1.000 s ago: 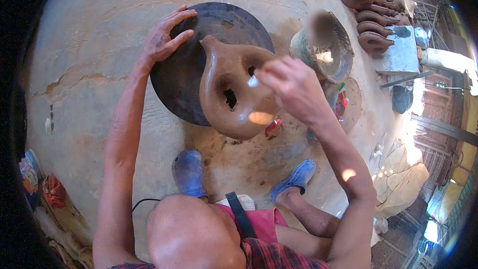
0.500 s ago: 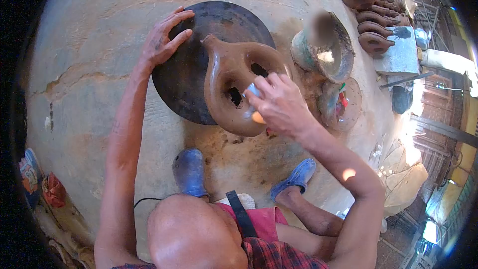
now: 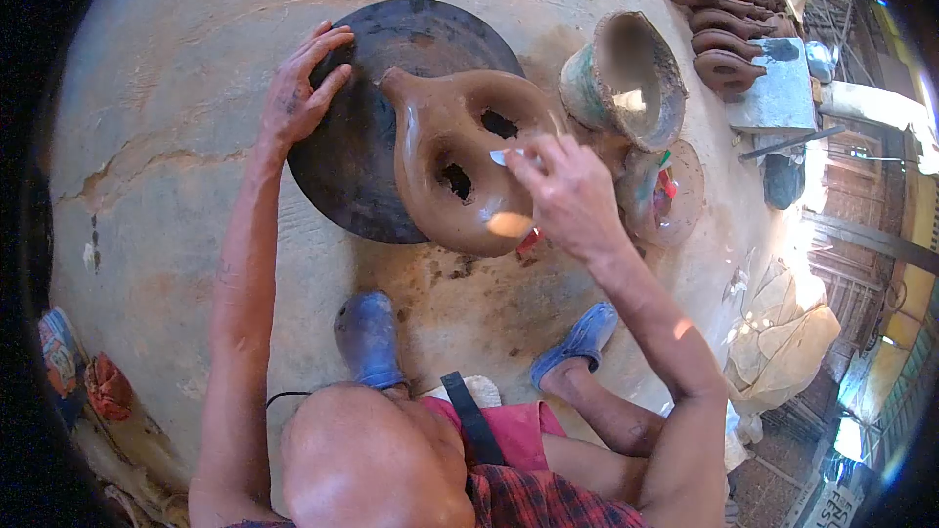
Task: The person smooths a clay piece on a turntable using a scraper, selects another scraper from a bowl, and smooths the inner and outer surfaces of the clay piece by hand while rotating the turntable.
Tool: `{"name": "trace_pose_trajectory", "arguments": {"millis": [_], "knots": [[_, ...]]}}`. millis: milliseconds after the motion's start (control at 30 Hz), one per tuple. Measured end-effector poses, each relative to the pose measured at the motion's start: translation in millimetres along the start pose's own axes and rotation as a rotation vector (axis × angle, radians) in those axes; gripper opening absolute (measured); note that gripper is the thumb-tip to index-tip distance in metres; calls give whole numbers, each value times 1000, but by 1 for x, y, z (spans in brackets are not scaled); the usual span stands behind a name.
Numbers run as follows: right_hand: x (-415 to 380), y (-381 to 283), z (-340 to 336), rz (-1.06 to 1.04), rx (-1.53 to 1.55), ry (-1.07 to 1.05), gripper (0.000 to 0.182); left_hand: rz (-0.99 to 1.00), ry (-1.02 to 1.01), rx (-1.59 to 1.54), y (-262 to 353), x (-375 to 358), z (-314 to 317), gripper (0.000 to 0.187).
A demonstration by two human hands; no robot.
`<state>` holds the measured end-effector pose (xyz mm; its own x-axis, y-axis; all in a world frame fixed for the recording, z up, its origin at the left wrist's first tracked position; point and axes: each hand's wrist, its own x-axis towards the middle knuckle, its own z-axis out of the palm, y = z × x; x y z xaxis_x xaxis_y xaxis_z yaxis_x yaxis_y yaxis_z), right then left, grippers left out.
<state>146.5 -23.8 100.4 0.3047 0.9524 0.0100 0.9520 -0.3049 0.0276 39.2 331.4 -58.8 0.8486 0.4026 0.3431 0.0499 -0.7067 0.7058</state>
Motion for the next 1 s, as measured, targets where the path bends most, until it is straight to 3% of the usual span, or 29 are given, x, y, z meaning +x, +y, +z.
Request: {"name": "trace_pose_trajectory", "arguments": {"millis": [200, 300, 433, 500, 633, 667, 733, 867, 1000], "knots": [[-30, -56, -5, 211, 19, -46, 34, -28, 28, -46, 9, -12, -1, 37], [-34, -69, -6, 234, 385, -90, 19, -62, 67, -12, 13, -18, 1, 35], [-22, -43, -26, 288, 340, 141, 25, -70, 96, 30, 11, -21, 3, 34], [-25, -11, -50, 337, 264, 131, 23, -69, 95, 44, 12, -20, 3, 33], [-70, 43, -112, 186, -119, -229, 22, -39, 58, 35, 8, -9, 3, 32], [-89, 48, -127, 199, -125, -229, 22, -19, 39, 46, 6, -5, 4, 32], [-130, 48, -155, 252, -262, -529, 24, 12, 4, 29, 6, 4, 2, 33], [-175, 31, -171, 331, -261, -569, 25, 97, -23, -19, 1, 24, 0, 34], [-193, 25, -118, 345, -137, -473, 25, -2, 5, -57, 7, 28, -3, 36]]}}
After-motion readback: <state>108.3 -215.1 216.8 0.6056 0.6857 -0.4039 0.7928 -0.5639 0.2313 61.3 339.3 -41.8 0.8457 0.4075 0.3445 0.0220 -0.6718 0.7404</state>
